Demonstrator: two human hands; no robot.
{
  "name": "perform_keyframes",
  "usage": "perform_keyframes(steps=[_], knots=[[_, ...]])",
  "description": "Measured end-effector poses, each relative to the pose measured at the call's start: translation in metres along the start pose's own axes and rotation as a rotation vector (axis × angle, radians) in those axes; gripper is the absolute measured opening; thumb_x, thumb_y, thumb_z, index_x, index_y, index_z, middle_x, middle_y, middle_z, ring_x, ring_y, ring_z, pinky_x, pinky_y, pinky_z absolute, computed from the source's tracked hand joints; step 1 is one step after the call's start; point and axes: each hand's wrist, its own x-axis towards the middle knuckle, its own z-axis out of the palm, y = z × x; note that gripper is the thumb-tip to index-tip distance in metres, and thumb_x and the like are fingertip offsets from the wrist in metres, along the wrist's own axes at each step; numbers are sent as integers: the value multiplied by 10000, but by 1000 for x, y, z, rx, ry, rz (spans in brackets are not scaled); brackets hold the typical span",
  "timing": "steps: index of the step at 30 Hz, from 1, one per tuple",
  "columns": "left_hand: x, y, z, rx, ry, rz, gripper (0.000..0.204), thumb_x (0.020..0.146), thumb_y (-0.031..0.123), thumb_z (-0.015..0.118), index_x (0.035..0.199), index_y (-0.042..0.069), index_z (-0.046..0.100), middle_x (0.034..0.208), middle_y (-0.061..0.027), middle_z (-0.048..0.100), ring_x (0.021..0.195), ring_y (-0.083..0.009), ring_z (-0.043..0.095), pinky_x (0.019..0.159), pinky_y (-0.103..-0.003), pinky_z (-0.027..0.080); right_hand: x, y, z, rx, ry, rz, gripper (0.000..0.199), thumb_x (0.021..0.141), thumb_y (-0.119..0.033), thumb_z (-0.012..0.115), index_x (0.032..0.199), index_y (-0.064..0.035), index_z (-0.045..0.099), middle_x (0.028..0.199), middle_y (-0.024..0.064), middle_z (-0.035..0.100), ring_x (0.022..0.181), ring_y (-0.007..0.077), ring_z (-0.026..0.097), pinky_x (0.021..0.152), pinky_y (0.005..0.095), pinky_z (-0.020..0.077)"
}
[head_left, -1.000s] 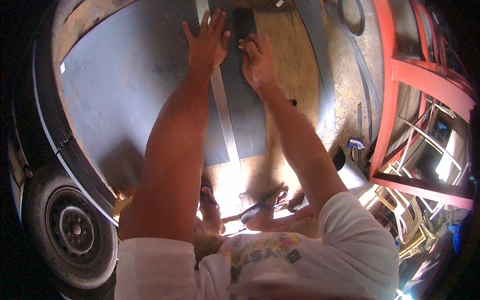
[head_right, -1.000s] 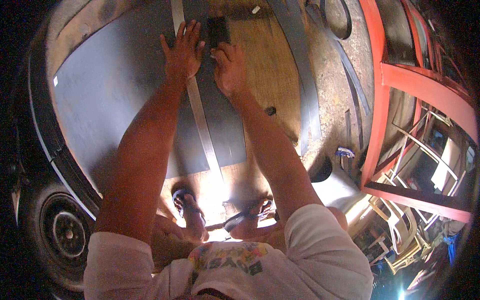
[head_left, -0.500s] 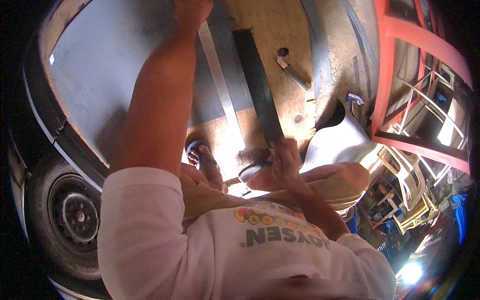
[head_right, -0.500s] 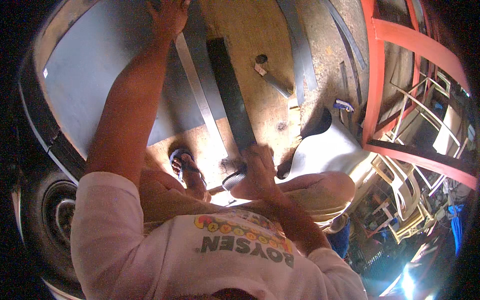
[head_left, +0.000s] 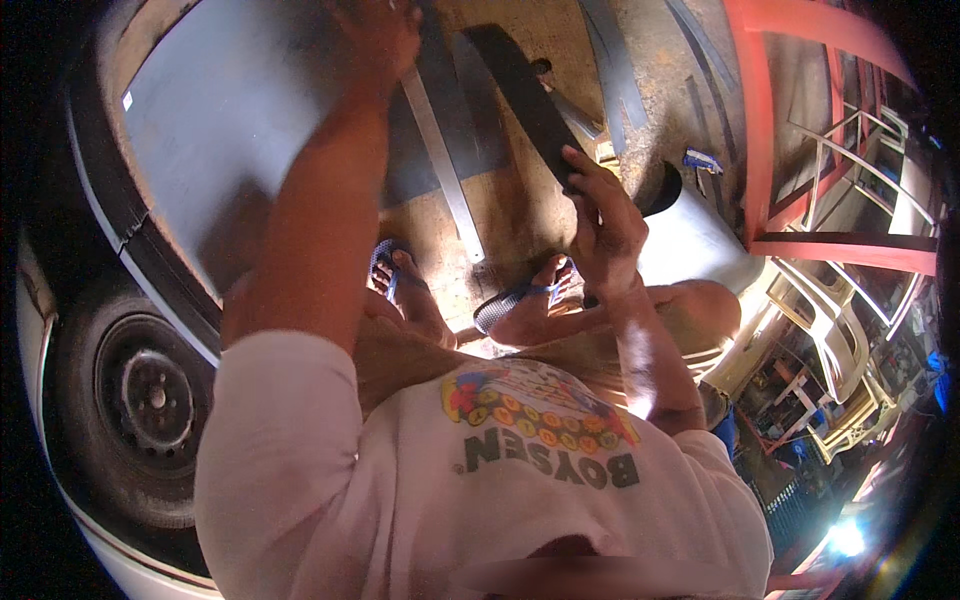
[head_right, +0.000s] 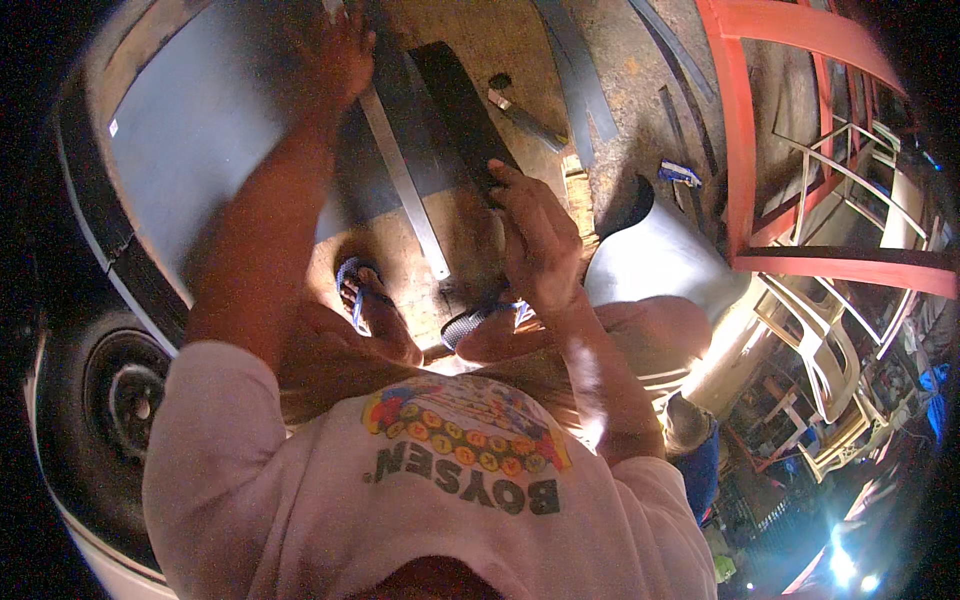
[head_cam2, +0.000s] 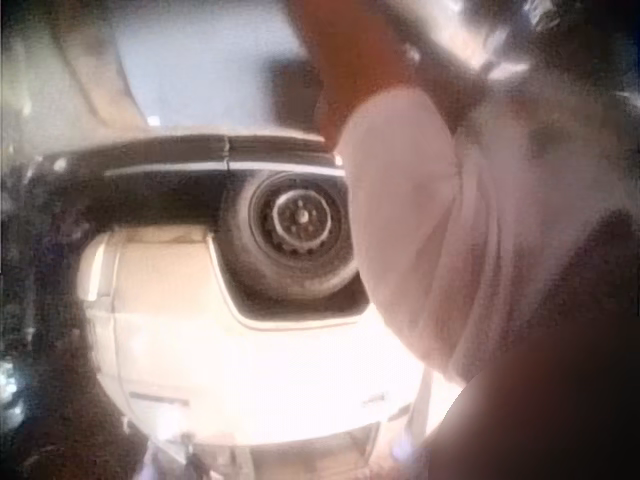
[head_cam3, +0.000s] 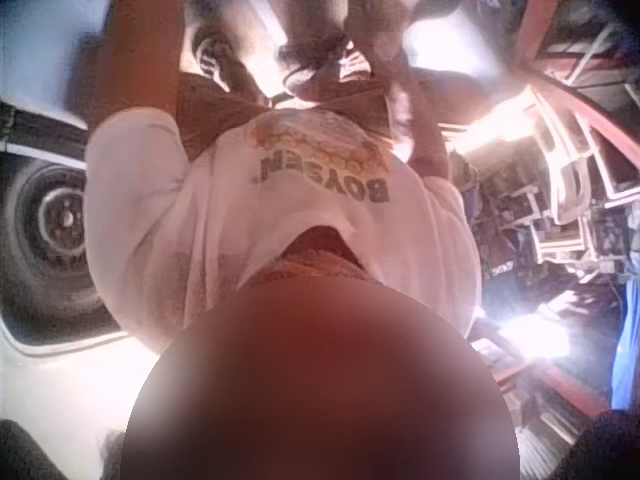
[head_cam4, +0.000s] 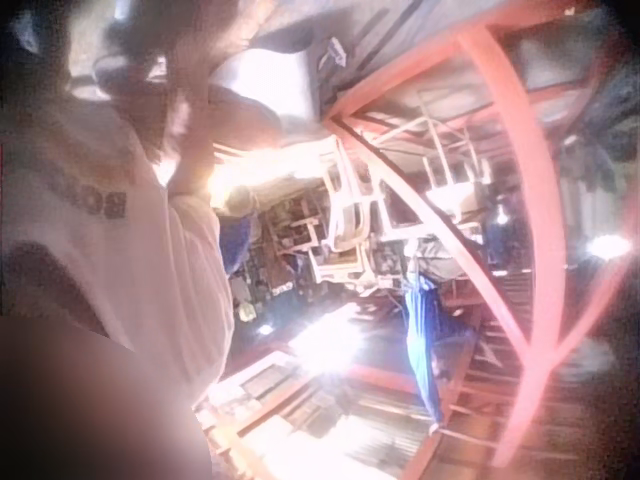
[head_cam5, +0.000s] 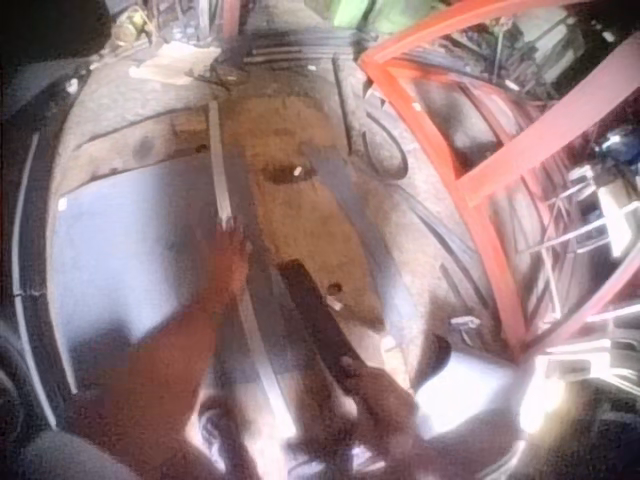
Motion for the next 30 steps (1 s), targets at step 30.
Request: perform_keyframes(steps=[30], knots=[[-176, 49, -14, 93, -367, 32, 694, 1053, 432, 473, 1661, 290, 170, 1750, -11, 25, 1610, -298, -11, 1098, -871, 41, -138, -173, -279, -604, 396, 85, 166, 962, -86, 642, 1081, 17, 694, 1023, 154, 686, 882, 248, 625, 778, 374, 529]])
